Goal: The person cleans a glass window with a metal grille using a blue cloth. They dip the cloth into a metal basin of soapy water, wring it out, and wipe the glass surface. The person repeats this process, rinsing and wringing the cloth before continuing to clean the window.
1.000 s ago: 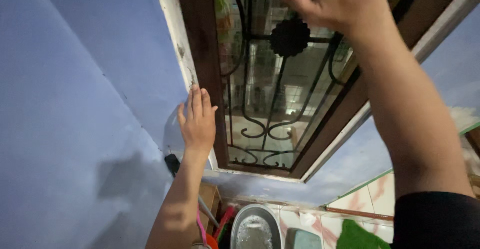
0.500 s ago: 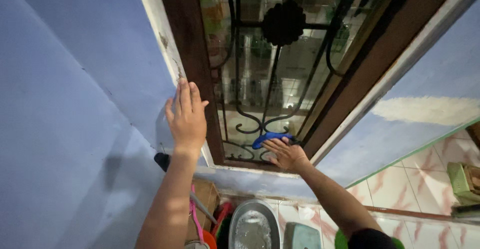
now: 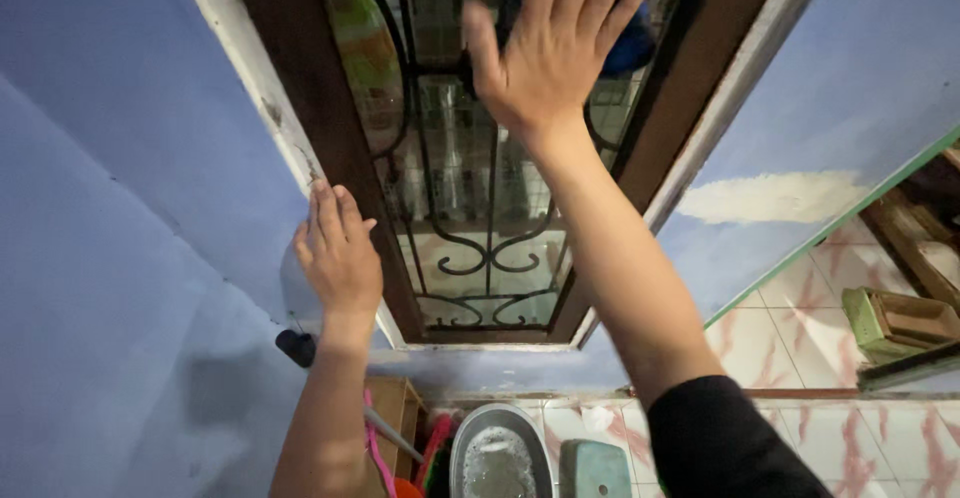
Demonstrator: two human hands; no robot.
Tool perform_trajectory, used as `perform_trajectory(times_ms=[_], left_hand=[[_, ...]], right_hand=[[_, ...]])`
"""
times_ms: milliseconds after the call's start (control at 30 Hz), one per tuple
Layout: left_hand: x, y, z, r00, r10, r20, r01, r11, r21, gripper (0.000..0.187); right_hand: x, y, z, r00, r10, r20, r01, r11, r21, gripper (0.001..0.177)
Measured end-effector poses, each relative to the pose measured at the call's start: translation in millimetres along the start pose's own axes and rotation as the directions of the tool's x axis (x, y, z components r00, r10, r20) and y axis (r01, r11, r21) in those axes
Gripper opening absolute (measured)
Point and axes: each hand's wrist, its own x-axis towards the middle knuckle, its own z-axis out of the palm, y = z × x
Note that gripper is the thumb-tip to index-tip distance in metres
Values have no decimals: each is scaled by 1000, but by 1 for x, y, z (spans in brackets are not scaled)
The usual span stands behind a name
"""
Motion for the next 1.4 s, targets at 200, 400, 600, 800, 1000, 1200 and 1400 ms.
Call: perform_trajectory(times_ms=[200, 400, 600, 800, 1000, 1200, 1400], left_hand=[[-1, -4, -3, 1000, 25, -7, -26, 1000, -12, 55], [1, -7, -1, 999, 45, 7, -45, 999, -22, 60], [1, -8, -4, 995, 98, -17, -97, 995, 38, 61], [-2, -11, 0, 987, 151, -45, -149, 988, 39, 62], [-7, -16, 19, 991, 125, -47, -125, 992, 3, 61], [-11, -17, 21, 992, 123, -25, -122, 992, 17, 58], [-9, -17, 24, 990, 125, -67, -124, 992, 19, 55]], right_hand=[[-36, -12, 64, 829, 193, -525, 15, 931, 365, 94], [-165, -3, 193, 867, 393, -305, -148, 789, 597, 105], [-279, 3, 295, 865, 490, -105, -282, 648, 707, 109], [-391, 22, 401, 859, 509, 44, -421, 656, 627, 99], [-452, 30, 432, 759, 609, 230, -562, 434, 704, 98], [-473, 35, 437, 542, 718, 437, -830, 376, 413, 96], [-446, 25, 441, 502, 853, 144, -697, 299, 652, 98]])
